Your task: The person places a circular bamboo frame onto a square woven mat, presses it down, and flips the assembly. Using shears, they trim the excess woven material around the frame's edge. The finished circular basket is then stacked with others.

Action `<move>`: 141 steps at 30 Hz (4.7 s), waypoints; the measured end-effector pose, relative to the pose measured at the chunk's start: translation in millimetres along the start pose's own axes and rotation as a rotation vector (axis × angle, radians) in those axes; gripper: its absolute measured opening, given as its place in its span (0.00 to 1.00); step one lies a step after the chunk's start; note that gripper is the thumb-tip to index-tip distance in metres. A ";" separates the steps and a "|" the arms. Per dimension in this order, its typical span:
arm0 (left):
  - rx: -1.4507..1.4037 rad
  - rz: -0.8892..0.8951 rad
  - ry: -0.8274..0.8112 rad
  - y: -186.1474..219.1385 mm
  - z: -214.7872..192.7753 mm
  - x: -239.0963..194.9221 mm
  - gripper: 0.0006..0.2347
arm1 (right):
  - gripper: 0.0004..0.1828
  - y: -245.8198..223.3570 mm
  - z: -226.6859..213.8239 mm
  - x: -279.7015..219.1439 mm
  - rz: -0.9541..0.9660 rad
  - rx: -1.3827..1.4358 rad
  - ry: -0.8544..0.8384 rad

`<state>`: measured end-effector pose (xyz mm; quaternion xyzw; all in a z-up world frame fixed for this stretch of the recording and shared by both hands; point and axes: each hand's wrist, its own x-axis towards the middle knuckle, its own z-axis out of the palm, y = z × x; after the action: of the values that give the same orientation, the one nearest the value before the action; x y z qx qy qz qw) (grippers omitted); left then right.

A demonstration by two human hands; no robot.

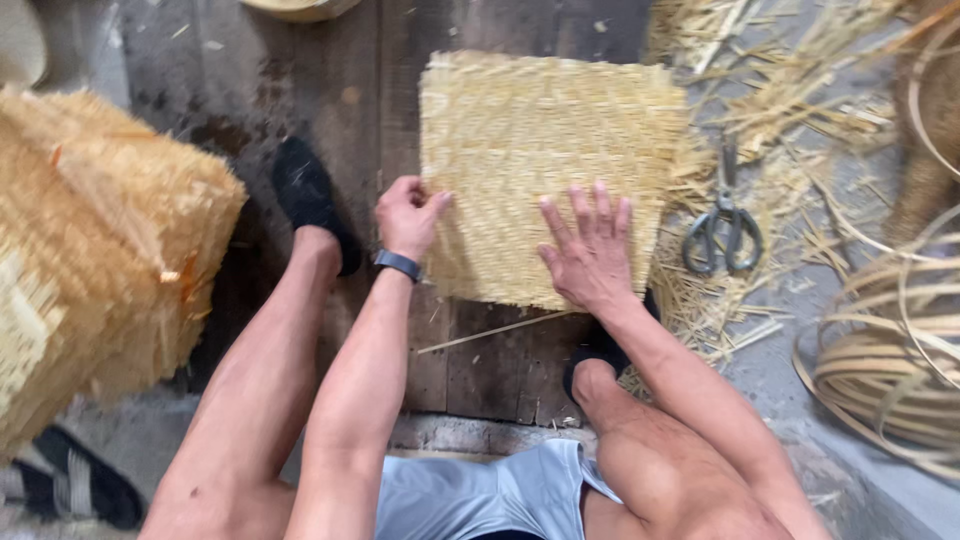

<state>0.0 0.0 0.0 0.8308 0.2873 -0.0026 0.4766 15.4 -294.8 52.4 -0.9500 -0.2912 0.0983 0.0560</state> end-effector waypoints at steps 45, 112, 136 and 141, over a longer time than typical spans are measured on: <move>-1.097 -0.282 -0.784 193.7 -63.7 -29.4 0.18 | 0.21 115.9 -268.2 -75.9 -0.248 -0.094 0.079; -0.073 -0.226 -0.055 12.3 2.8 5.7 0.11 | 0.08 113.8 -6.9 4.3 0.535 0.537 0.345; -0.328 -0.262 -0.178 -7.4 1.6 20.5 0.11 | 0.08 127.6 -3.1 12.8 0.588 0.821 0.211; -0.211 -0.268 -0.290 6.4 -9.2 31.9 0.12 | 0.13 101.2 -21.8 13.1 0.478 0.537 0.329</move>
<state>27.2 20.0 1.2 0.7217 0.3222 -0.1551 0.5926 85.7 -371.9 55.1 -0.9456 -0.0128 0.0277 0.3239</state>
